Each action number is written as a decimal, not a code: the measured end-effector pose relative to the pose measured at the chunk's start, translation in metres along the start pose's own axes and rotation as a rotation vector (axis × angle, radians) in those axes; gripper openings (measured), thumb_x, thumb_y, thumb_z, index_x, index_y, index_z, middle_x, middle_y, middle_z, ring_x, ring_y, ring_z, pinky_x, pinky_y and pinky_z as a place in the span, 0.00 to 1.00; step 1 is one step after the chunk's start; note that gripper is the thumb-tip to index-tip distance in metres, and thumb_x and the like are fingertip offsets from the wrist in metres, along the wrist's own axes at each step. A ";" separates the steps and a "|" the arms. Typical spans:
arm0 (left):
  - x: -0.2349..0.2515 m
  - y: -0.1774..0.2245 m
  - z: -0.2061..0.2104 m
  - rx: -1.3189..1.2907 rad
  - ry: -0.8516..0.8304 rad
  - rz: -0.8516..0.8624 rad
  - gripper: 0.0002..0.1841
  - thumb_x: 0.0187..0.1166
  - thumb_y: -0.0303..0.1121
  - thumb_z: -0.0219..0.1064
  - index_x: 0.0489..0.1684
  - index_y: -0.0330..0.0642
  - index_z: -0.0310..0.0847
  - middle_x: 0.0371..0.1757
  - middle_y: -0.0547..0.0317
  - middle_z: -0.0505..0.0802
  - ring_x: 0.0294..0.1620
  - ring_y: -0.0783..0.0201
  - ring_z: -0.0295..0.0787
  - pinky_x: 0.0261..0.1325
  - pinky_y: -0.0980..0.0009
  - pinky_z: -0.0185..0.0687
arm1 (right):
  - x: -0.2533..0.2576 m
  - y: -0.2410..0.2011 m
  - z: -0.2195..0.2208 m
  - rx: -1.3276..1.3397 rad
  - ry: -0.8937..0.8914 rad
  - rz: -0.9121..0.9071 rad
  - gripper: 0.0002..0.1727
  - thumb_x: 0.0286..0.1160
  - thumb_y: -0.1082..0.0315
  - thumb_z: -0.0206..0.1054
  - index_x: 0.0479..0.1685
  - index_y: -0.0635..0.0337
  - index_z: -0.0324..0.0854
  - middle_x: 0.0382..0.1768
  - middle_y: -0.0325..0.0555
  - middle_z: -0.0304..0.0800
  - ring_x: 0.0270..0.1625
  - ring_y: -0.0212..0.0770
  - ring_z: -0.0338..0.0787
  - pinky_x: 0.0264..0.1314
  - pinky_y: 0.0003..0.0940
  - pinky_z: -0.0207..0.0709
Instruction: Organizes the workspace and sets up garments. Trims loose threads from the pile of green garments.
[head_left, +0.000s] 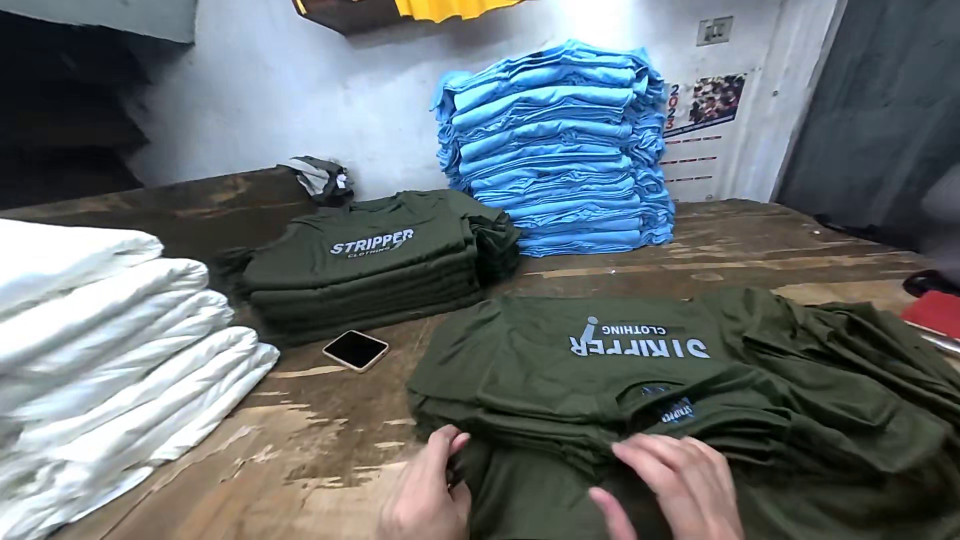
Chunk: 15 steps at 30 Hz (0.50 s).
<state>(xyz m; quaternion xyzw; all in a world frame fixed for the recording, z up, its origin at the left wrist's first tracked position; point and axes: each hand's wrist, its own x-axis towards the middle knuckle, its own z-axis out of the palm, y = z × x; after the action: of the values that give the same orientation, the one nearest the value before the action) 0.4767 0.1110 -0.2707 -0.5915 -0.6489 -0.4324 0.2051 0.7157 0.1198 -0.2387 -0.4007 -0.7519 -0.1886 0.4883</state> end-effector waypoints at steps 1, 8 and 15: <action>0.009 0.007 -0.008 -0.067 -0.027 0.034 0.17 0.82 0.42 0.67 0.52 0.35 0.88 0.33 0.48 0.95 0.27 0.52 0.93 0.30 0.54 0.88 | 0.002 -0.003 -0.001 -0.005 0.043 0.047 0.21 0.77 0.39 0.65 0.51 0.44 0.84 0.49 0.39 0.89 0.60 0.37 0.84 0.73 0.38 0.67; 0.055 0.031 0.007 -0.453 -0.162 0.467 0.15 0.85 0.37 0.64 0.65 0.59 0.89 0.50 0.63 0.92 0.50 0.65 0.89 0.53 0.64 0.86 | 0.024 -0.008 0.008 -0.095 -0.001 0.188 0.12 0.68 0.50 0.70 0.28 0.41 0.95 0.51 0.44 0.93 0.50 0.45 0.86 0.53 0.47 0.73; 0.056 0.035 0.027 -0.443 0.017 0.726 0.21 0.82 0.25 0.59 0.67 0.60 0.86 0.54 0.64 0.93 0.55 0.63 0.86 0.67 0.58 0.72 | 0.008 -0.005 0.008 0.187 0.116 0.278 0.09 0.74 0.55 0.72 0.32 0.44 0.95 0.48 0.41 0.87 0.54 0.32 0.80 0.60 0.31 0.72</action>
<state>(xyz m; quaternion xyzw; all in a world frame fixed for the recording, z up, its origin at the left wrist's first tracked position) 0.5041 0.1633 -0.2314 -0.8078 -0.2881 -0.4660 0.2176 0.7051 0.1257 -0.2347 -0.4421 -0.6742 -0.0710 0.5873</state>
